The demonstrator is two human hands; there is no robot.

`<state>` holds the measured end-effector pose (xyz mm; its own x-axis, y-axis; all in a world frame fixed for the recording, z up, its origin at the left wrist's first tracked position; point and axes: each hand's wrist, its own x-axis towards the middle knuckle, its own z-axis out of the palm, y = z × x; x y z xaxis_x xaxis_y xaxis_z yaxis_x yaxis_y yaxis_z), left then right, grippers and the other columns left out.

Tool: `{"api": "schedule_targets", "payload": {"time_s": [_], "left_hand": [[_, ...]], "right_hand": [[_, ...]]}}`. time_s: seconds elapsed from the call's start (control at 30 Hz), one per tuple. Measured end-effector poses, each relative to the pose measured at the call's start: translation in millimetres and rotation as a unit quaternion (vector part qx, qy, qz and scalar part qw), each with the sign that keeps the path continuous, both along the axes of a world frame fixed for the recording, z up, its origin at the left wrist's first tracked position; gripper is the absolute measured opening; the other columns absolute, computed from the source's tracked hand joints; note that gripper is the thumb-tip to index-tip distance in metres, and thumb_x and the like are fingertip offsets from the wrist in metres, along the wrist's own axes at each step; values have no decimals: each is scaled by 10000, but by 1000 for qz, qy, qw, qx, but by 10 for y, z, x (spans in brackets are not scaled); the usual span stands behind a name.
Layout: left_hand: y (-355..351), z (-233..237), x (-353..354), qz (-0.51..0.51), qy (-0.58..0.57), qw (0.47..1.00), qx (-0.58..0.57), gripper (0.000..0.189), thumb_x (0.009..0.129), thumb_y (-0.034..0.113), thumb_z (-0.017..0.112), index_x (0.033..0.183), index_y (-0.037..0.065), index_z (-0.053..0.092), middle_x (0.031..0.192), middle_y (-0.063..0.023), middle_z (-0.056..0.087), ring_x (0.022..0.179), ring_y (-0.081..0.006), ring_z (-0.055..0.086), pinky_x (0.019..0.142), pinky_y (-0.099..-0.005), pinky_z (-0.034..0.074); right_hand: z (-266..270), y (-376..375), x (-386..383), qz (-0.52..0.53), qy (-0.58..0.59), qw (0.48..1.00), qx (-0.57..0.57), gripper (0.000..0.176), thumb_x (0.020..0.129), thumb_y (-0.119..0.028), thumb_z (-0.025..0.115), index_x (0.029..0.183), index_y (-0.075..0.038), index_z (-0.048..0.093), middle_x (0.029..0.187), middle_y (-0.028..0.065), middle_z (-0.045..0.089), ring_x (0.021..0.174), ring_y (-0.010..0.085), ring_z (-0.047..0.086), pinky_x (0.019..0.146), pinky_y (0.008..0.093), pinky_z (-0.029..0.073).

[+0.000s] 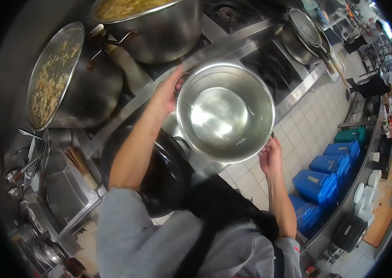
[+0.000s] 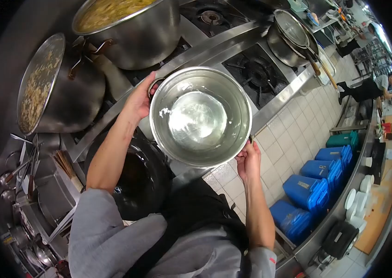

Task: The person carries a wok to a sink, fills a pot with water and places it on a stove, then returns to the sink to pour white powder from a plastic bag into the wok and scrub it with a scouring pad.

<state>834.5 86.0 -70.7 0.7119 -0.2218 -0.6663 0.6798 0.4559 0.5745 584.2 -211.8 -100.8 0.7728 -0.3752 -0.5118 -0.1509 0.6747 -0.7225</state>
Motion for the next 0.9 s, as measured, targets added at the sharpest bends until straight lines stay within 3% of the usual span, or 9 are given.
{"api": "schedule_targets", "payload": {"time_s": [0.17,0.3,0.33,0.5,0.57,0.6,0.7,0.83,0.9], "left_hand": [[130,-397,239,44,17,999,-15,396,817,410,842,934,92,637,800,22,486,671,-98,455,579,-273,495],[210,-559,231,3,-24,1000,-16,287,936,305,721,969,39,619,854,-27,542,761,-170,570,651,-340,546],[152,-497,159,-1,-59,996,69,241,987,246,638,1049,13,625,909,-67,621,862,-195,627,715,-367,557],[133,-561,92,-61,-140,966,210,380,1011,269,583,1299,22,592,1139,-139,685,1021,-217,645,879,-358,518],[224,-719,60,-68,-244,897,362,509,987,315,621,1395,23,530,1284,-163,631,1146,-242,607,956,-357,485],[240,-497,-63,-51,-251,893,370,625,957,324,669,1468,34,456,1413,-170,543,1263,-266,544,1032,-364,443],[384,-62,-477,26,-326,844,425,628,956,259,683,1480,24,426,1455,-167,501,1306,-278,516,1066,-364,428],[505,572,-1454,86,-395,843,353,512,980,108,637,1448,5,456,1461,-154,497,1342,-254,492,1096,-345,407],[438,808,-2011,101,-365,833,402,472,989,70,607,1435,-4,469,1460,-145,504,1335,-257,507,1089,-341,414]], "right_hand": [[-142,-43,452,24,31,999,-23,84,937,-88,525,858,-116,532,692,-26,564,541,83,516,489,237,460],[-234,-120,523,34,41,998,-38,91,934,-89,530,853,-130,531,686,-29,568,525,80,513,454,221,419],[-259,-170,584,41,28,998,-37,93,936,-92,531,852,-133,531,685,-30,569,523,79,513,446,217,407],[-256,-281,586,75,23,997,0,53,919,-81,534,903,-131,533,719,-27,571,563,84,525,471,212,381],[-230,-286,577,84,13,996,14,50,914,-80,538,931,-127,537,733,-22,573,586,91,537,492,220,401],[-199,-264,575,83,12,996,11,67,910,-82,544,962,-124,543,743,-15,578,609,99,550,514,239,423],[-202,-275,572,83,15,996,7,73,908,-82,538,968,-123,542,739,-13,578,613,103,554,520,245,429],[-313,-372,554,117,2,993,25,43,952,-161,571,956,-124,550,716,-17,564,626,107,560,562,264,446],[-372,-429,554,132,-3,990,40,129,988,-246,566,942,-128,548,671,-25,504,636,127,550,586,287,427]]}}
